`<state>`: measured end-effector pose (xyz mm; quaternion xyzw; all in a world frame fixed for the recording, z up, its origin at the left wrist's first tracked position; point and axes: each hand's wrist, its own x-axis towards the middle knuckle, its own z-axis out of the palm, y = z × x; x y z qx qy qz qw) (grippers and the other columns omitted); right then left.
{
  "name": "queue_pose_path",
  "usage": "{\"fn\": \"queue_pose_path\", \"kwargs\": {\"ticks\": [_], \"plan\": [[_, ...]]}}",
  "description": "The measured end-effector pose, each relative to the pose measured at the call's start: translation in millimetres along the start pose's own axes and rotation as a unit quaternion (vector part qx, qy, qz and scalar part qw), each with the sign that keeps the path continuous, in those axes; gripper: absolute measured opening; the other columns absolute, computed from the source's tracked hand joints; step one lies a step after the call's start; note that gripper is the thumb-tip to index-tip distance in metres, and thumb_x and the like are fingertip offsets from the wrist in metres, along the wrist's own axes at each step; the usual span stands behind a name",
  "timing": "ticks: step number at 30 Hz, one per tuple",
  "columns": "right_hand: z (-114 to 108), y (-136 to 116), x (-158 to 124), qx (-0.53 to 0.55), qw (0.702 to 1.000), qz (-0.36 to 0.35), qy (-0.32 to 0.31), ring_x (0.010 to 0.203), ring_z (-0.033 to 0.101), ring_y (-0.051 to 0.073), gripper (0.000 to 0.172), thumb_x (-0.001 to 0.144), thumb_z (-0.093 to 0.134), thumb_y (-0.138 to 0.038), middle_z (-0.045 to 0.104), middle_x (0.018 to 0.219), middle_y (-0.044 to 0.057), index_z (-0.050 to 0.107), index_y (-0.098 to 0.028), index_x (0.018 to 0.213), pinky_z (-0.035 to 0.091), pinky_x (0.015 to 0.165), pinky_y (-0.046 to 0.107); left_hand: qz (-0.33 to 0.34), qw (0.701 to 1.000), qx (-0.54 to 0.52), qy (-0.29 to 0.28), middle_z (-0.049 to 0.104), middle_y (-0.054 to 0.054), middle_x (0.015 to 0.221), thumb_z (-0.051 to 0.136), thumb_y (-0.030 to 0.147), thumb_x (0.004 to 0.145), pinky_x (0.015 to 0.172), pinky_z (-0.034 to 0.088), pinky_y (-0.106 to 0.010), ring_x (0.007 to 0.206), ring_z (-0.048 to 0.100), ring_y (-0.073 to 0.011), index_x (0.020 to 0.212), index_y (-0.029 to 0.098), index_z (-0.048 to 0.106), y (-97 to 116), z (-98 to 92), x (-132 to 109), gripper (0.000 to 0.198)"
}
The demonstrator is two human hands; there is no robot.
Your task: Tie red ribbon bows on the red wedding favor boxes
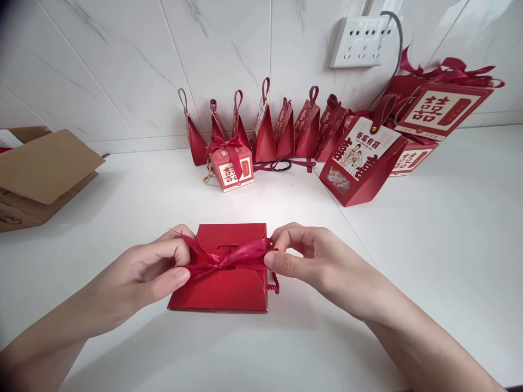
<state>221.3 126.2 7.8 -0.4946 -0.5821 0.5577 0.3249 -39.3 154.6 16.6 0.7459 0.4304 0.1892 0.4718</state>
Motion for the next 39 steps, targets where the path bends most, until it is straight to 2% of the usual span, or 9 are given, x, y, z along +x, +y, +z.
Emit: {"fn": "queue_pose_path", "kwargs": {"ticks": [7, 13, 18, 23, 25, 27, 30, 34, 39], "plan": [[-4, -1, 2, 0.060, 0.998, 0.034, -0.014, 0.085, 0.060, 0.019, 0.029, 0.075, 0.068, -0.042, 0.058, 0.088, 0.004, 0.053, -0.019, 0.068, 0.052, 0.080, 0.038, 0.008, 1.000, -0.007, 0.014, 0.045, 0.002, 0.080, 0.047, 0.038, 0.088, 0.061, 0.039, -0.022, 0.069, 0.044, -0.0112, 0.066, 0.021, 0.045, -3, -0.8, 2, 0.027], [-10, -1, 2, -0.035, 0.999, -0.001, 0.005, 0.084, 0.058, 0.020, 0.029, 0.078, 0.064, -0.040, 0.057, 0.088, 0.004, 0.053, -0.019, 0.064, 0.049, 0.080, 0.039, 0.021, 1.000, -0.001, 0.013, 0.043, 0.001, 0.081, 0.046, 0.038, 0.087, 0.061, 0.039, -0.023, 0.070, 0.044, -0.0119, 0.065, 0.020, 0.043, -5, -1.5, 6, 0.029], [-9, -2, 4, -0.113, 0.992, -0.063, 0.013, 0.110, 0.053, 0.024, 0.029, 0.081, 0.060, -0.040, 0.055, 0.107, 0.005, 0.050, -0.019, 0.064, 0.046, 0.089, 0.036, 0.005, 0.999, -0.006, 0.042, 0.043, 0.001, 0.079, 0.042, 0.039, 0.088, 0.060, 0.037, -0.024, 0.066, 0.042, -0.0107, 0.062, 0.019, 0.039, 0, 0.1, 7, 0.033], [8, -7, -28, -0.211, 0.969, -0.122, -0.036, 0.094, 0.060, 0.017, 0.018, 0.083, 0.060, -0.039, 0.057, 0.110, 0.003, 0.054, -0.023, 0.077, 0.050, 0.084, 0.029, 0.005, 1.000, 0.016, -0.004, 0.054, -0.001, 0.107, 0.063, 0.045, 0.075, 0.076, 0.046, -0.029, 0.093, 0.055, -0.0176, 0.100, 0.025, 0.051, 7, -3.8, 16, 0.034], [17, -11, -52, -0.236, 0.963, -0.121, -0.057, 0.085, 0.062, 0.017, 0.017, 0.078, 0.065, -0.040, 0.061, 0.103, 0.003, 0.058, -0.024, 0.081, 0.053, 0.072, 0.025, 0.016, 0.997, 0.056, 0.041, 0.050, -0.002, 0.125, 0.068, 0.045, 0.071, 0.091, 0.044, -0.034, 0.113, 0.050, -0.0216, 0.116, 0.029, 0.046, 10, -7.2, 19, 0.053], [25, -16, -72, -0.242, 0.961, -0.108, -0.079, 0.074, 0.064, 0.016, 0.017, 0.077, 0.066, -0.041, 0.066, 0.089, 0.001, 0.061, -0.025, 0.080, 0.052, 0.058, 0.021, 0.032, 0.981, 0.099, 0.161, 0.045, -0.002, 0.134, 0.065, 0.044, 0.074, 0.102, 0.037, -0.038, 0.125, 0.042, -0.0224, 0.121, 0.030, 0.044, 13, -9.7, 18, 0.053], [31, -22, -77, -0.254, 0.962, -0.103, -0.009, 0.061, 0.062, 0.014, 0.026, 0.084, 0.055, -0.043, 0.064, 0.068, -0.001, 0.060, -0.023, 0.068, 0.049, 0.051, 0.021, 0.018, 0.959, 0.114, 0.259, 0.049, 0.000, 0.131, 0.054, 0.046, 0.082, 0.104, 0.036, -0.040, 0.123, 0.045, -0.0219, 0.117, 0.031, 0.049, 17, -8.1, 7, 0.039], [31, -13, -36, -0.231, 0.932, -0.199, 0.194, 0.082, 0.064, 0.019, 0.023, 0.087, 0.051, -0.042, 0.065, 0.098, 0.006, 0.061, -0.022, 0.090, 0.054, 0.070, 0.030, 0.002, 0.977, 0.119, 0.177, 0.058, 0.000, 0.120, 0.049, 0.045, 0.084, 0.101, 0.040, -0.039, 0.114, 0.053, -0.0217, 0.103, 0.027, 0.059, 17, 4.4, -11, 0.028], [40, 5, -1, -0.186, 0.944, -0.231, 0.147, 0.102, 0.061, 0.021, 0.028, 0.086, 0.052, -0.036, 0.061, 0.113, 0.009, 0.055, -0.021, 0.109, 0.054, 0.082, 0.037, 0.044, 0.981, 0.096, 0.163, 0.052, -0.003, 0.127, 0.048, 0.041, 0.085, 0.103, 0.038, -0.038, 0.120, 0.048, -0.0221, 0.100, 0.026, 0.062, 15, 15.2, -20, 0.026]]}}
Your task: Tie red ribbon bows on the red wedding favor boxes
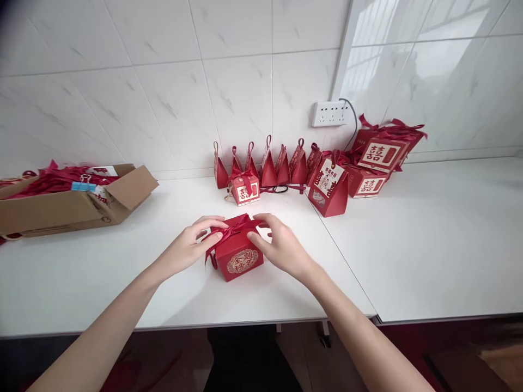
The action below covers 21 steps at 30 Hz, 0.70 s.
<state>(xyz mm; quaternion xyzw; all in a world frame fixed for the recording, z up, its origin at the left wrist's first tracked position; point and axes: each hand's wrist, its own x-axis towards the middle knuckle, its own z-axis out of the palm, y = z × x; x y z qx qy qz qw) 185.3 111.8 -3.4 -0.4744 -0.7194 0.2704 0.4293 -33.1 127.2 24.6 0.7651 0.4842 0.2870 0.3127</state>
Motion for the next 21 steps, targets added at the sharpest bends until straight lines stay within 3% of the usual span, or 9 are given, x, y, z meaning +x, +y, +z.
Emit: {"fn": "queue_pose_path", "kwargs": {"ticks": [2, 7, 10, 13, 16, 21], "plan": [[6, -2, -5, -0.011, 1.000, -0.006, 0.002, 0.094, 0.063, 0.020, 0.023, 0.086, 0.052, -0.033, 0.063, 0.105, 0.008, 0.058, -0.020, 0.103, 0.056, 0.078, 0.036, -0.001, 1.000, -0.020, -0.016, 0.049, -0.004, 0.131, 0.048, 0.039, 0.084, 0.102, 0.038, -0.039, 0.121, 0.047, -0.0237, 0.097, 0.025, 0.065, 2, -2.3, 0, 0.025], [12, -11, -20, -0.014, 0.995, -0.022, 0.097, 0.078, 0.065, 0.017, 0.011, 0.084, 0.053, -0.027, 0.064, 0.090, 0.005, 0.061, -0.019, 0.087, 0.057, 0.070, 0.032, 0.002, 0.996, -0.031, -0.081, 0.051, -0.003, 0.129, 0.050, 0.031, 0.082, 0.102, 0.037, -0.040, 0.119, 0.048, -0.0241, 0.100, 0.025, 0.065, 7, -13.3, 1, 0.024], [14, -12, -24, 0.001, 0.991, -0.037, 0.128, 0.076, 0.066, 0.016, 0.012, 0.085, 0.050, -0.024, 0.066, 0.091, 0.004, 0.059, -0.020, 0.092, 0.057, 0.069, 0.031, 0.033, 0.989, -0.017, -0.144, 0.048, -0.002, 0.132, 0.051, 0.031, 0.083, 0.101, 0.039, -0.036, 0.123, 0.045, -0.0228, 0.118, 0.030, 0.057, 11, -16.6, 1, 0.035], [17, -11, -27, 0.008, 0.989, -0.025, 0.144, 0.074, 0.067, 0.017, 0.020, 0.084, 0.052, -0.024, 0.067, 0.091, 0.005, 0.058, -0.020, 0.102, 0.058, 0.068, 0.032, 0.048, 0.979, 0.018, -0.198, 0.039, -0.002, 0.139, 0.053, 0.034, 0.082, 0.102, 0.039, -0.034, 0.128, 0.039, -0.0245, 0.121, 0.032, 0.056, 16, -16.8, 4, 0.039], [19, -11, -30, 0.009, 0.988, -0.031, 0.152, 0.075, 0.067, 0.017, 0.013, 0.084, 0.053, -0.023, 0.067, 0.088, 0.005, 0.061, -0.019, 0.093, 0.059, 0.069, 0.032, 0.035, 0.978, 0.025, -0.205, 0.039, -0.003, 0.137, 0.047, 0.042, 0.086, 0.102, 0.039, -0.034, 0.127, 0.040, -0.0237, 0.120, 0.032, 0.057, 19, -14.4, 8, 0.037], [21, -10, -38, -0.066, 0.967, -0.181, 0.165, 0.092, 0.063, 0.019, 0.013, 0.088, 0.049, -0.015, 0.061, 0.094, 0.007, 0.061, -0.020, 0.088, 0.057, 0.075, 0.032, 0.030, 0.984, 0.039, -0.169, 0.040, -0.002, 0.131, 0.038, 0.042, 0.090, 0.100, 0.041, -0.032, 0.119, 0.046, -0.0204, 0.116, 0.033, 0.060, 14, -5.1, 11, 0.035]]}}
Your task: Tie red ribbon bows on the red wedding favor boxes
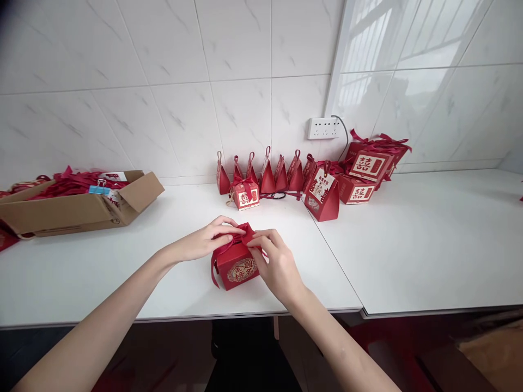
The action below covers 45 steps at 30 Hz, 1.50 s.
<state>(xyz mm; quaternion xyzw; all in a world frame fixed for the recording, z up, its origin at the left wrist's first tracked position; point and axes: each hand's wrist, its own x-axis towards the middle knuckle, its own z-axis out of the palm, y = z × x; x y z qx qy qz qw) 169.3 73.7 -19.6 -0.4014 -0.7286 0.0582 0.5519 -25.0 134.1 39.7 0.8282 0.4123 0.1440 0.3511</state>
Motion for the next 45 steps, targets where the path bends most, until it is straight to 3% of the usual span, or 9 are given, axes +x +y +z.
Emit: {"fn": "queue_pose_path", "kwargs": {"ticks": [8, 16, 21, 26, 29, 33, 37, 41, 45], "plan": [[-13, 5, -11, -0.014, 0.989, -0.115, -0.090, 0.100, 0.061, 0.018, 0.020, 0.088, 0.042, -0.004, 0.056, 0.106, 0.010, 0.054, -0.020, 0.093, 0.055, 0.079, 0.030, 0.012, 0.999, -0.028, 0.020, 0.036, -0.001, 0.131, 0.040, 0.042, 0.090, 0.093, 0.046, -0.030, 0.110, 0.051, -0.0182, 0.116, 0.036, 0.060, -10, 11.3, -4, 0.034], [-22, 7, -16, 0.076, 0.984, -0.102, -0.124, 0.116, 0.053, 0.022, 0.021, 0.087, 0.041, -0.001, 0.052, 0.103, 0.009, 0.048, -0.021, 0.091, 0.052, 0.083, 0.034, 0.024, 0.997, -0.067, 0.025, 0.040, -0.001, 0.124, 0.041, 0.036, 0.090, 0.089, 0.049, -0.029, 0.105, 0.054, -0.0163, 0.111, 0.035, 0.064, -10, 12.0, -3, 0.031], [-28, -6, -15, 0.051, 0.988, -0.098, -0.112, 0.111, 0.055, 0.023, 0.009, 0.085, 0.044, -0.012, 0.054, 0.100, 0.009, 0.047, -0.020, 0.086, 0.039, 0.101, 0.052, 0.006, 0.997, -0.072, 0.029, 0.038, -0.002, 0.127, 0.040, 0.034, 0.090, 0.090, 0.048, -0.029, 0.110, 0.052, -0.0173, 0.110, 0.032, 0.064, -8, 12.7, -2, 0.032], [-7, -36, -5, -0.137, 0.970, -0.176, -0.101, 0.104, 0.056, 0.026, 0.024, 0.083, 0.056, -0.026, 0.060, 0.103, 0.013, 0.053, -0.016, 0.105, 0.031, 0.105, 0.059, 0.002, 0.995, -0.093, 0.024, 0.040, -0.002, 0.127, 0.037, 0.040, 0.090, 0.102, 0.039, -0.033, 0.117, 0.047, -0.0189, 0.111, 0.033, 0.064, -6, 10.1, -2, 0.035], [18, -48, -5, -0.238, 0.940, -0.215, -0.116, 0.107, 0.055, 0.030, 0.025, 0.085, 0.051, -0.018, 0.061, 0.106, 0.016, 0.056, -0.012, 0.109, 0.032, 0.102, 0.063, -0.009, 0.993, -0.119, 0.015, 0.042, -0.001, 0.128, 0.029, 0.036, 0.091, 0.105, 0.035, -0.035, 0.118, 0.047, -0.0190, 0.112, 0.033, 0.064, -5, 7.1, -4, 0.041], [41, -46, -12, -0.310, 0.926, -0.193, -0.094, 0.099, 0.058, 0.028, 0.030, 0.084, 0.040, -0.002, 0.062, 0.103, 0.015, 0.060, -0.013, 0.103, 0.036, 0.099, 0.062, -0.012, 0.994, -0.110, 0.009, 0.043, -0.001, 0.129, 0.033, 0.025, 0.084, 0.100, 0.040, -0.033, 0.114, 0.049, -0.0194, 0.111, 0.032, 0.065, -4, 5.4, -4, 0.043], [39, -38, -14, -0.255, 0.949, -0.174, -0.063, 0.082, 0.060, 0.020, 0.023, 0.088, 0.039, -0.005, 0.061, 0.086, 0.008, 0.058, -0.017, 0.083, 0.037, 0.100, 0.058, -0.004, 0.996, -0.086, 0.020, 0.044, -0.001, 0.127, 0.038, 0.018, 0.077, 0.090, 0.046, -0.030, 0.104, 0.054, -0.0175, 0.112, 0.031, 0.065, -6, 6.9, -3, 0.046], [21, -26, -8, -0.119, 0.979, -0.163, -0.040, 0.080, 0.060, 0.015, 0.013, 0.090, 0.042, -0.009, 0.060, 0.085, 0.006, 0.052, -0.018, 0.090, 0.046, 0.096, 0.046, 0.010, 0.996, -0.076, 0.034, 0.043, -0.001, 0.129, 0.035, 0.019, 0.080, 0.087, 0.048, -0.031, 0.098, 0.055, -0.0165, 0.112, 0.032, 0.064, -11, 8.7, -1, 0.044], [1, -12, -8, -0.109, 0.961, -0.237, -0.093, 0.091, 0.060, 0.017, 0.018, 0.089, 0.041, -0.007, 0.059, 0.086, 0.005, 0.053, -0.020, 0.094, 0.048, 0.094, 0.043, 0.038, 0.995, -0.064, 0.062, 0.047, -0.002, 0.126, 0.035, 0.019, 0.083, 0.098, 0.042, -0.032, 0.114, 0.050, -0.0179, 0.108, 0.030, 0.065, -14, 12.5, 2, 0.041]]}}
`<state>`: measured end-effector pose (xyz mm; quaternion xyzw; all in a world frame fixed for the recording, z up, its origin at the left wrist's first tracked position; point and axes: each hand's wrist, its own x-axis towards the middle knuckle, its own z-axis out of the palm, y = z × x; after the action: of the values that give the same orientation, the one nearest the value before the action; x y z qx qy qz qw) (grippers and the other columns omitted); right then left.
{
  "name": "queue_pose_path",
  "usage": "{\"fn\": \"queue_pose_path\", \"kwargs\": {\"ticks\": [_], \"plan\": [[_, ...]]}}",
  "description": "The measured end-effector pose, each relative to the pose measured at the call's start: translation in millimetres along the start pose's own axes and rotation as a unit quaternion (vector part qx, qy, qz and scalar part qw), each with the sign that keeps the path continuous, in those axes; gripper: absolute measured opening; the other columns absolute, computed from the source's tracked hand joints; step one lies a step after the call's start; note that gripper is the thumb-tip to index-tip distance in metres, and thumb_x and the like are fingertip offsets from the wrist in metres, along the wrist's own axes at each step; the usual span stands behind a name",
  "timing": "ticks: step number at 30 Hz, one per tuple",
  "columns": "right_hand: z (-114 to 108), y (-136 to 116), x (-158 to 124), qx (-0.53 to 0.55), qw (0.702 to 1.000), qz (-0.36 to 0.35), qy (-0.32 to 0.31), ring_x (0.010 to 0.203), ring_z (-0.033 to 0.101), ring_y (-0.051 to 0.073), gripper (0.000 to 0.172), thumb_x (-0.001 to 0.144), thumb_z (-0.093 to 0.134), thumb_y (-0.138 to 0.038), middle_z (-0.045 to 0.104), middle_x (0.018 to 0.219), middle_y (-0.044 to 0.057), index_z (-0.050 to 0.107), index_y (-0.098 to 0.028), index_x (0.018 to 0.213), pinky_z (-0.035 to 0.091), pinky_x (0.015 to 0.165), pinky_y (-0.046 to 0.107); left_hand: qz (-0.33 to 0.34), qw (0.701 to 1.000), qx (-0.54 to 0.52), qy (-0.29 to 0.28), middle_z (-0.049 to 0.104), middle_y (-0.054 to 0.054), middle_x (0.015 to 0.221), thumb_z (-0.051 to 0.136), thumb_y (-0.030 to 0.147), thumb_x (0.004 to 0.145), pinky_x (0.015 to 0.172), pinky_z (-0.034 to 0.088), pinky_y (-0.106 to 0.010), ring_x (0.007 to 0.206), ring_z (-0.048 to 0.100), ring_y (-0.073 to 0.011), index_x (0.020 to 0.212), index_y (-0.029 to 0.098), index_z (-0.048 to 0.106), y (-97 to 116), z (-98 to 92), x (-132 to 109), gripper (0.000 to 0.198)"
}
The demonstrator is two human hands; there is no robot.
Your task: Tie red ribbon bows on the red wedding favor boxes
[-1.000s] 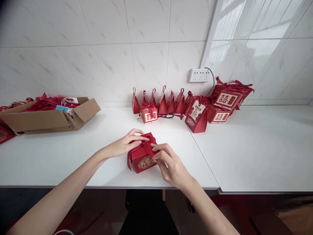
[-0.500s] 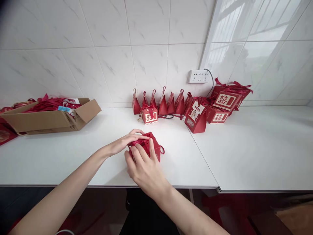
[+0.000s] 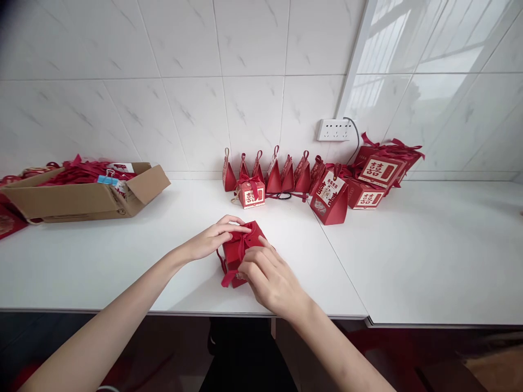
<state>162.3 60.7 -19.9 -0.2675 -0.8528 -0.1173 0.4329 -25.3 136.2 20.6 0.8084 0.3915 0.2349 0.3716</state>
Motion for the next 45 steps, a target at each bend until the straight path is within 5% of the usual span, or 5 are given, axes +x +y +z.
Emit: {"fn": "queue_pose_path", "kwargs": {"ticks": [5, 9, 18, 31, 45], "plan": [[-21, 6, -1, -0.009, 0.998, -0.054, -0.033, 0.096, 0.060, 0.022, 0.017, 0.087, 0.048, -0.022, 0.061, 0.093, 0.008, 0.057, -0.018, 0.101, 0.041, 0.098, 0.050, 0.032, 0.993, -0.076, 0.088, 0.052, -0.004, 0.129, 0.042, 0.028, 0.086, 0.104, 0.037, -0.033, 0.122, 0.047, -0.0185, 0.117, 0.025, 0.053, -5, 10.5, -2, 0.034], [-36, 23, 28, 0.030, 0.979, 0.184, 0.077, 0.073, 0.058, 0.019, 0.018, 0.088, 0.042, -0.029, 0.060, 0.077, 0.006, 0.056, -0.019, 0.082, 0.049, 0.068, 0.034, -0.001, 0.981, -0.140, 0.132, 0.049, -0.007, 0.132, 0.052, 0.037, 0.082, 0.100, 0.040, -0.034, 0.128, 0.042, -0.0218, 0.115, 0.024, 0.047, -7, 14.8, -11, 0.036], [3, 65, 85, 0.029, 0.879, 0.400, -0.259, 0.042, 0.036, 0.012, 0.053, 0.082, 0.045, -0.052, 0.040, 0.045, 0.000, 0.026, -0.021, 0.044, 0.026, 0.043, 0.026, -0.090, 0.969, -0.069, 0.218, 0.048, -0.007, 0.130, 0.055, 0.039, 0.079, 0.093, 0.043, -0.038, 0.114, 0.053, -0.0247, 0.087, 0.021, 0.057, 2, 17.8, -18, 0.020], [-13, 53, 38, 0.400, 0.740, 0.524, -0.133, 0.053, 0.047, 0.010, 0.029, 0.077, 0.056, -0.045, 0.055, 0.065, 0.000, 0.055, -0.016, 0.072, 0.034, 0.047, 0.022, -0.191, 0.949, 0.026, 0.248, 0.055, 0.002, 0.076, 0.045, 0.048, 0.083, 0.066, 0.041, -0.028, 0.071, 0.053, -0.0158, 0.080, 0.023, 0.050, 22, 25.3, -34, 0.026], [1, 44, 29, 0.421, 0.715, 0.556, -0.042, 0.053, 0.036, 0.009, 0.044, 0.079, 0.053, -0.057, 0.042, 0.057, -0.004, 0.044, -0.018, 0.061, 0.028, 0.050, 0.022, -0.181, 0.943, -0.095, 0.263, 0.031, 0.006, 0.054, 0.046, 0.042, 0.085, 0.048, 0.027, -0.021, 0.051, 0.031, -0.0088, 0.059, 0.019, 0.030, 22, 32.7, -27, 0.038]]}}
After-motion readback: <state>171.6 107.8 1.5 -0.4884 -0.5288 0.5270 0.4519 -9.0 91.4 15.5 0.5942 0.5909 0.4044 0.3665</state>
